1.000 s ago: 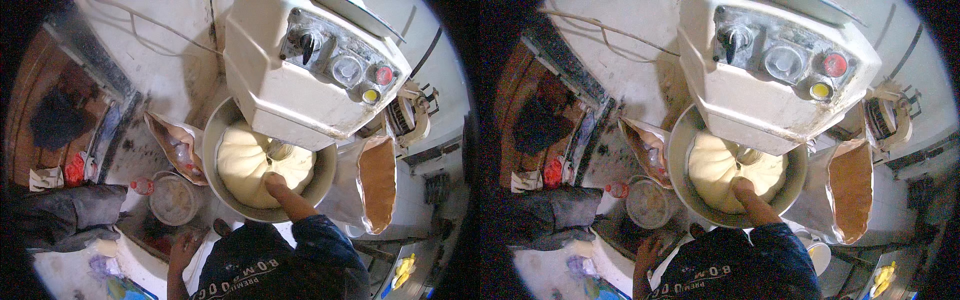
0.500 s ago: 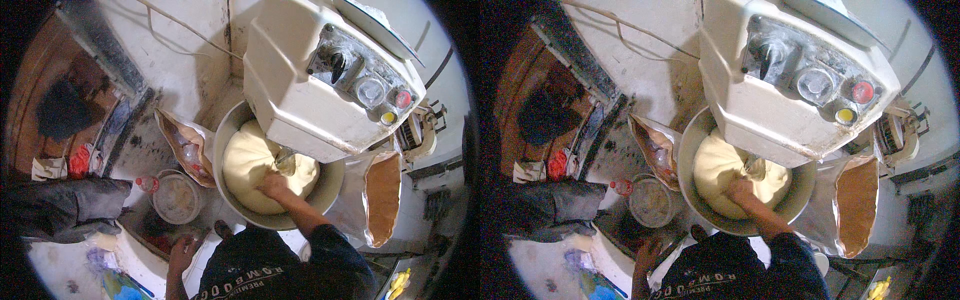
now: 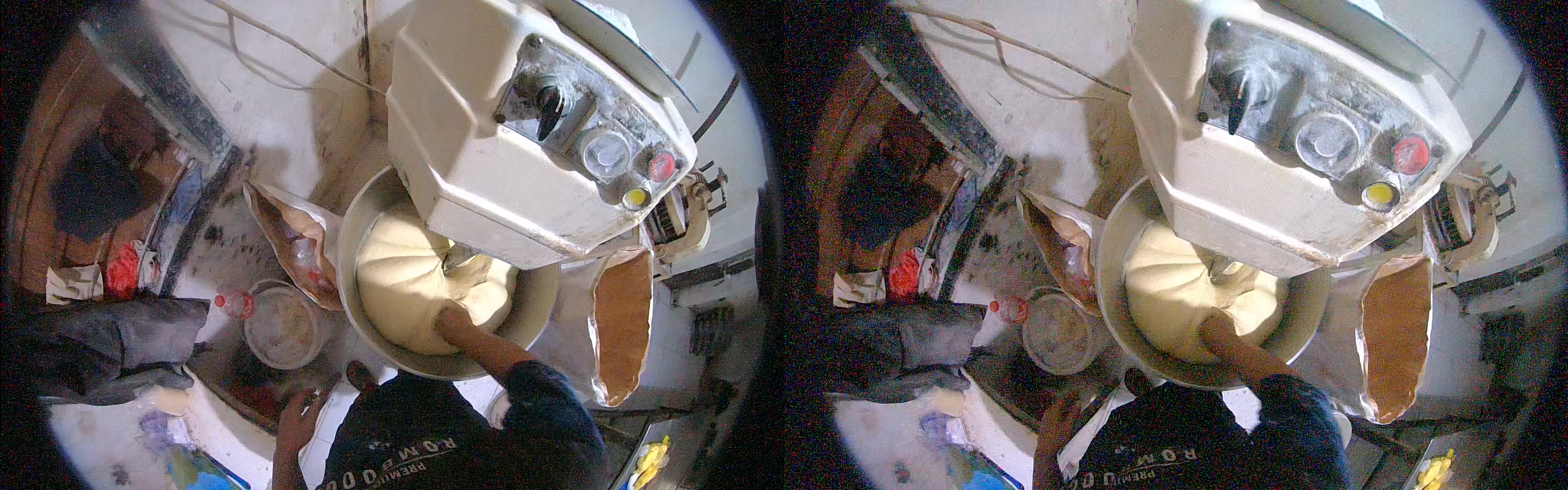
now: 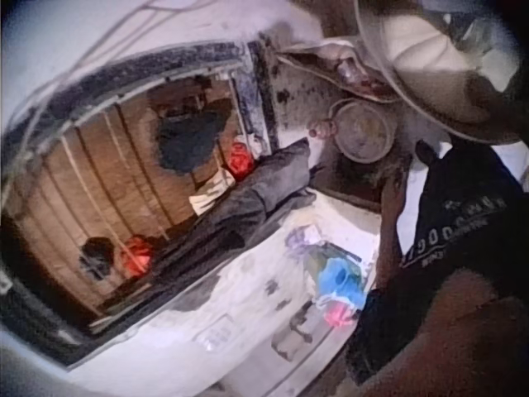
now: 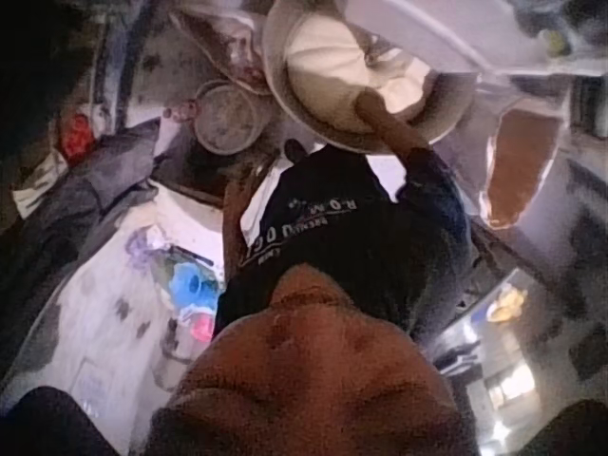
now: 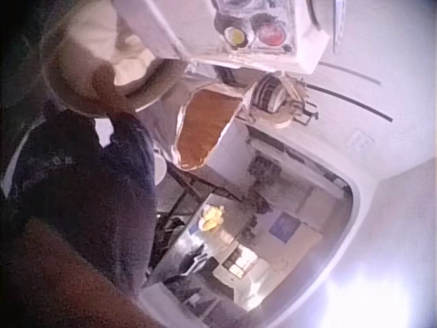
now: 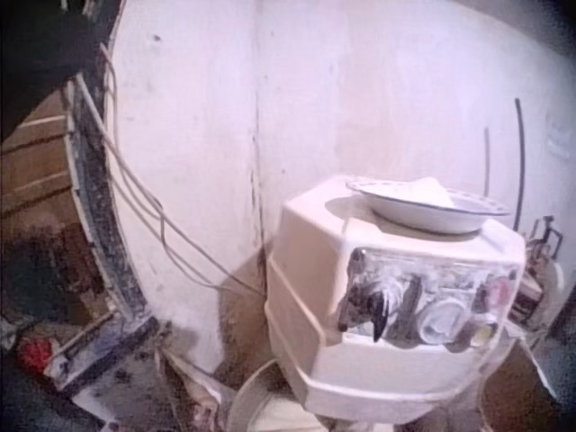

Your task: The person stands in front of a large industrial dough mixer and repeatedly pulls small pieces of dough from the mixing bowl. They stretch the dough by hand to inspect its texture and elasticity before returning it to the bowl. The person also briefly handles a blue plastic bag and a yellow sponge during the process.

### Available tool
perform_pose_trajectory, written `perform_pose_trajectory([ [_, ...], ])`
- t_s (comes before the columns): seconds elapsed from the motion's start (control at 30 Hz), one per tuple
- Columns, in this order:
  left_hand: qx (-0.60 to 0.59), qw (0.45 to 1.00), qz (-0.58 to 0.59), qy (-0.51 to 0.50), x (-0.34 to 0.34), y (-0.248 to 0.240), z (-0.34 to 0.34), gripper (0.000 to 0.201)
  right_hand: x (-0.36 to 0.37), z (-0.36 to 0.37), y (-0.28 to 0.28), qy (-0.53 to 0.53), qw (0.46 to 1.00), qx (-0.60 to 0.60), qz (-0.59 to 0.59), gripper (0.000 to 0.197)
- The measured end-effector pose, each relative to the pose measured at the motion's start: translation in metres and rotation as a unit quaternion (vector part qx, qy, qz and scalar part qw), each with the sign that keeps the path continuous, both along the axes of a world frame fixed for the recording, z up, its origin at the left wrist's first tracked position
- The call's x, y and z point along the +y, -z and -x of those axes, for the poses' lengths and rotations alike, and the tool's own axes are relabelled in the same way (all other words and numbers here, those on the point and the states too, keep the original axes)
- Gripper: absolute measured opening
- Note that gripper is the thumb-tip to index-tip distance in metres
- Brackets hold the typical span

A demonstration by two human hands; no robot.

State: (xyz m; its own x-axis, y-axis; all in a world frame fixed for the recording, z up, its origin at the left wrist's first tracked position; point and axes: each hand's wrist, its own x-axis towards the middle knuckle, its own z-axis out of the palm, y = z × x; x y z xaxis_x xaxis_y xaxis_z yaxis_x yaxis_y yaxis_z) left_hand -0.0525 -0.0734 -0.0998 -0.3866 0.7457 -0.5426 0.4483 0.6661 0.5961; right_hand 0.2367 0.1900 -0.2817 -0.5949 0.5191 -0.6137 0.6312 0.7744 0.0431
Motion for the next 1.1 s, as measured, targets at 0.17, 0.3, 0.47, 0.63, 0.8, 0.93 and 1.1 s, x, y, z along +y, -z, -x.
perform_pose_trajectory([
  [0.17,-0.019,1.000,-0.019,-0.015,0.001,0.008,0.005,0.037,0.005,0.011,-0.069,0.002,0.999,-0.032,0.027,0.032],
  [0.3,-0.013,1.000,-0.014,0.006,0.017,-0.007,-0.001,0.037,0.053,0.043,-0.023,0.315,0.949,0.032,0.002,0.040],
  [0.47,0.000,1.000,-0.014,0.021,0.011,-0.014,0.002,0.036,0.057,0.029,0.039,0.311,0.944,0.065,-0.093,0.047],
  [0.63,0.024,0.999,-0.016,0.034,-0.003,-0.003,0.019,0.036,0.048,0.035,-0.040,0.135,0.991,-0.005,0.003,0.038],
  [0.8,-0.002,0.998,-0.059,0.036,0.005,0.000,0.018,0.037,0.031,0.008,-0.110,0.137,0.981,-0.055,0.129,0.028],
  [0.93,-0.005,0.998,-0.006,0.062,0.020,-0.006,0.015,0.039,0.041,-0.027,-0.099,0.168,0.981,0.082,-0.046,0.020],
  [1.1,0.033,0.994,-0.032,0.099,0.031,-0.008,0.018,0.038,0.060,0.023,-0.006,0.594,0.594,0.469,0.272,0.017],
])
